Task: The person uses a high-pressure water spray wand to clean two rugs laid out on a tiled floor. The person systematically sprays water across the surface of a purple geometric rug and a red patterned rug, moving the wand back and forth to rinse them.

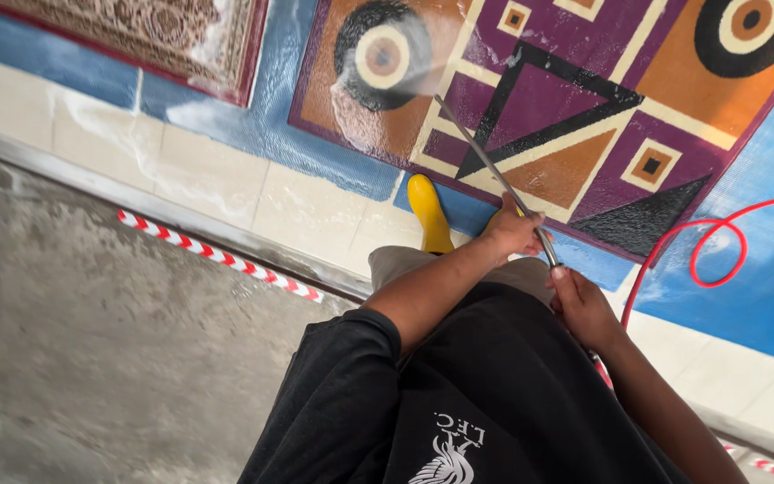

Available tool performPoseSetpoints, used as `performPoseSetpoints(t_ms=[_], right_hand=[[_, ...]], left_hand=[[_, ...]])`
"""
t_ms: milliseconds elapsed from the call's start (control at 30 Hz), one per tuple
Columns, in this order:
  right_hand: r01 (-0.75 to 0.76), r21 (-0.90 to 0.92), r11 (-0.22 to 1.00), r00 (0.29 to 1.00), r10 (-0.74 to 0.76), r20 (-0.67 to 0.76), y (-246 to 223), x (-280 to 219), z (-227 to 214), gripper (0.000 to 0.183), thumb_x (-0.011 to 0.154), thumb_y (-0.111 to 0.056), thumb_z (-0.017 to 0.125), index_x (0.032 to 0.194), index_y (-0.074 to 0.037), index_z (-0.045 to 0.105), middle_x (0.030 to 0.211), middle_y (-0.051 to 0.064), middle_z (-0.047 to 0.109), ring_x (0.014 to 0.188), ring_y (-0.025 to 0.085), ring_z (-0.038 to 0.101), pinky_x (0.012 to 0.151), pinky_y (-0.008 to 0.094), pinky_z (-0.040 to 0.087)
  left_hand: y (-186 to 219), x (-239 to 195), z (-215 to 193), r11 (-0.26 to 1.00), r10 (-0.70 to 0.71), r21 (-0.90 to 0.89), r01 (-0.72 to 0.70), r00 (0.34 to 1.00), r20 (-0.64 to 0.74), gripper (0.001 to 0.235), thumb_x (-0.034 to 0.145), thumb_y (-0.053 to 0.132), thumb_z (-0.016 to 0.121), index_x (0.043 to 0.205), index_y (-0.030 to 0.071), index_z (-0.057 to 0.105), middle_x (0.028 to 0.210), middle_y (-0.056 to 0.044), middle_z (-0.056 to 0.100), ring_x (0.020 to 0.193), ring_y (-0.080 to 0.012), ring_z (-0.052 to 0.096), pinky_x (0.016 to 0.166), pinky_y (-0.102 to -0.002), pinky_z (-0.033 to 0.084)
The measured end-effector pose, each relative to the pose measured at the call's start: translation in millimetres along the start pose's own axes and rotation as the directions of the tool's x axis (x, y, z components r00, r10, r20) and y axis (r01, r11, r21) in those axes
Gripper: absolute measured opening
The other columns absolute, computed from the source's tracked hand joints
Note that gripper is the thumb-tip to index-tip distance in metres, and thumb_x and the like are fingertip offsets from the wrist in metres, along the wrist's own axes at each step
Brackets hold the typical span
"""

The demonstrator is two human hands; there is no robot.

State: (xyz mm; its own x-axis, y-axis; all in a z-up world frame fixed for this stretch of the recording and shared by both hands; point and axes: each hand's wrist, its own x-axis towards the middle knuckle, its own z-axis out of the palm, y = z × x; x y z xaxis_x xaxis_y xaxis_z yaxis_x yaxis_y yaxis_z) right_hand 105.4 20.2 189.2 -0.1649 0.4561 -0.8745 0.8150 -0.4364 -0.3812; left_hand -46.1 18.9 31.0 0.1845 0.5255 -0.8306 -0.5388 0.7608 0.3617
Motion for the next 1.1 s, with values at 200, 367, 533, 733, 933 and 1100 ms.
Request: performPoseSetpoints(t_ms=[200, 367, 533, 733, 933, 1100], right_hand=[[-0.016, 0.186, 0.982, 1.0, 0.015, 0.008, -25.1, 18.7, 7.0, 0.047, 0.106, -0.047, 0.043, 0.108, -0.003, 0.059, 0.065, 0.003, 0.047, 0.052, 0.014, 0.044, 0.049, 0.032, 0.038], [0.115, 0.245, 0.963, 0.993, -0.108, -0.042, -22.6, 22.6, 14.7, 0.044, 0.106, -0.045, 0.044, 0.11, -0.004, 0.058, 0.066, 0.001, 0.049, 0.055, 0.011, 0.047, 0.051, 0.029, 0.042], [0.113, 0.2, 0.973, 0.993, -0.102, -0.067, 26.8, -5.5, 17.6, 0.043, 0.106, -0.043, 0.043, 0.107, -0.004, 0.06, 0.063, 0.002, 0.049, 0.054, 0.012, 0.047, 0.051, 0.031, 0.041], [-0.149, 0.156, 0.976, 0.988, 0.153, -0.014, 71.0, -80.8, 4.6, 0.053, 0.106, -0.047, 0.039, 0.098, -0.003, 0.068, 0.063, 0.004, 0.05, 0.058, 0.015, 0.047, 0.056, 0.035, 0.04], [-0.334, 0.227, 0.915, 0.936, 0.351, -0.037, 73.1, -106.8, 8.3, 0.057, 0.103, -0.05, 0.038, 0.099, -0.001, 0.068, 0.063, 0.007, 0.057, 0.06, 0.018, 0.053, 0.06, 0.038, 0.043], [-0.134, 0.215, 0.967, 0.976, 0.167, -0.142, 77.4, -74.8, 15.0, 0.054, 0.105, -0.05, 0.037, 0.1, -0.003, 0.064, 0.062, 0.007, 0.054, 0.057, 0.017, 0.05, 0.057, 0.034, 0.043]], left_hand=[[55.6, -12.7, -11.1, 0.985, 0.169, 0.032, -0.169, 0.986, 0.004, 0.059, 0.101, 0.019, 0.055, 0.144, 0.007, 0.016, 0.085, -0.017, 0.075, 0.062, -0.0224, 0.072, 0.053, -0.032, 0.06], [61.1, -11.8, -11.2, 0.974, 0.222, 0.044, -0.221, 0.975, -0.026, 0.089, 0.102, 0.016, 0.054, 0.154, 0.014, -0.018, 0.084, -0.018, 0.074, 0.062, -0.0227, 0.066, 0.053, -0.032, 0.057], [-10.2, 0.1, 14.4, 0.985, 0.172, -0.009, -0.173, 0.985, -0.026, 0.076, 0.099, 0.011, 0.053, 0.152, 0.015, -0.001, 0.083, -0.011, 0.067, 0.064, -0.0227, 0.071, 0.049, -0.034, 0.059], [-151.3, 21.7, 57.8, 0.954, -0.252, 0.197, 0.225, 0.96, 0.123, 0.049, 0.106, 0.026, 0.051, 0.135, -0.008, 0.031, 0.082, -0.017, 0.076, 0.057, -0.0233, 0.071, 0.043, -0.034, 0.057], [-180.7, 23.7, 73.5, 0.906, -0.404, 0.251, 0.34, 0.872, 0.277, 0.05, 0.104, 0.032, 0.049, 0.136, -0.006, 0.038, 0.085, -0.011, 0.078, 0.059, -0.017, 0.074, 0.044, -0.029, 0.058], [-98.6, 5.0, 68.0, 0.932, -0.234, 0.317, 0.178, 0.961, 0.15, 0.082, 0.106, 0.02, 0.051, 0.153, -0.001, -0.013, 0.096, -0.021, 0.075, 0.068, -0.0248, 0.072, 0.054, -0.034, 0.059]])
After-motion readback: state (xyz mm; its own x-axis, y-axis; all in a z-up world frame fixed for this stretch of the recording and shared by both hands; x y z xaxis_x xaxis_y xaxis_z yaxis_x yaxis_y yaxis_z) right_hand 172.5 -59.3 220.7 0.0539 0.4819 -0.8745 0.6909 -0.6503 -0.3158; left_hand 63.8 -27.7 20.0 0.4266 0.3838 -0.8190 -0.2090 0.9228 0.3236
